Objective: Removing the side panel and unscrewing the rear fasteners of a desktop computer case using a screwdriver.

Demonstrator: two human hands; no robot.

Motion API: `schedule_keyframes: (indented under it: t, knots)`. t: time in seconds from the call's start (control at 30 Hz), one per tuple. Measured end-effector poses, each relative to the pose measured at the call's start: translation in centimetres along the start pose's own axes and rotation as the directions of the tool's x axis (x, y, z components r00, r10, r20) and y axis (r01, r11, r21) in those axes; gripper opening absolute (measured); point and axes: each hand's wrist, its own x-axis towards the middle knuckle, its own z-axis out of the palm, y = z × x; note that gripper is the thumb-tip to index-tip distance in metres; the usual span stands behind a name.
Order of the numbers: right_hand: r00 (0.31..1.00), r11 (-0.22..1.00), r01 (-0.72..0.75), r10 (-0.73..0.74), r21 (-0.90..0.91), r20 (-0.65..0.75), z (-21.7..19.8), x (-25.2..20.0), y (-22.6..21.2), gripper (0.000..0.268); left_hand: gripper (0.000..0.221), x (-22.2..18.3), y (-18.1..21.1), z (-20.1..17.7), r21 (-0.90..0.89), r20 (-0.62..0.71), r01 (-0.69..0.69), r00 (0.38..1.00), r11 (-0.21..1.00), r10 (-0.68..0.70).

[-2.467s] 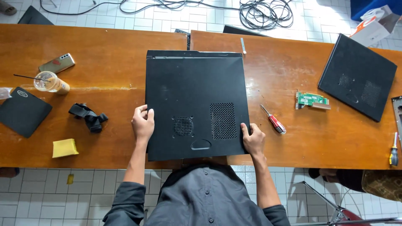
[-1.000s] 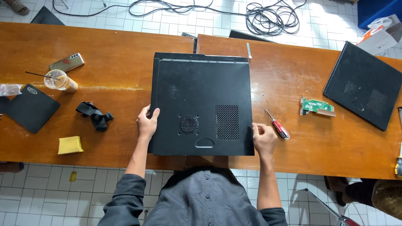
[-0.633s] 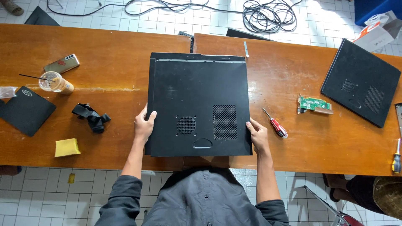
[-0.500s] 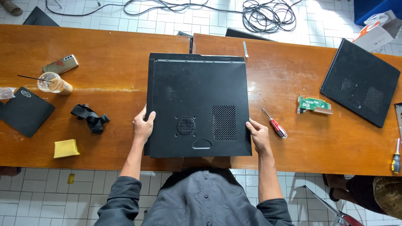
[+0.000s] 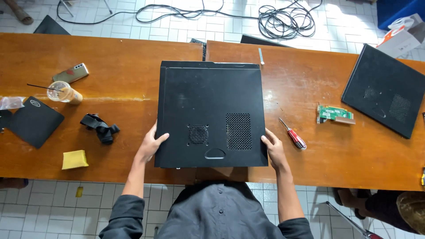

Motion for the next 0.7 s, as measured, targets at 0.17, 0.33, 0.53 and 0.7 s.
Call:
schedule_keyframes:
  t: [0.17, 0.33, 0.53, 0.7]
  knots:
    - [0.998, 0.998, -0.055, 0.055, -0.027, -0.008, -0.5, 0.8, 2.4, 0.038, 0.071, 1.9, -3.9, -1.1, -0.022, 0.003, -0.002, 1.000, 1.000, 0.002]
    - [0.997, 0.997, -0.035, 0.030, -0.073, -0.070, -1.6, 3.1, 6.5, 0.033, 0.063, 1.9, -4.5, -0.2, 0.119, -0.097, -0.033, 0.994, 0.992, 0.044]
    - [0.990, 0.985, 0.043, -0.063, -0.165, -0.123, -2.1, 3.6, 7.6, 0.030, 0.062, 3.1, -7.2, -0.1, 0.260, -0.212, -0.047, 0.972, 0.964, 0.104]
    - [0.999, 0.999, 0.036, -0.036, 0.015, 0.002, -0.6, -0.8, 2.3, 0.047, 0.095, -3.1, -0.9, 0.4, 0.026, 0.027, -0.112, 0.993, 0.993, 0.111]
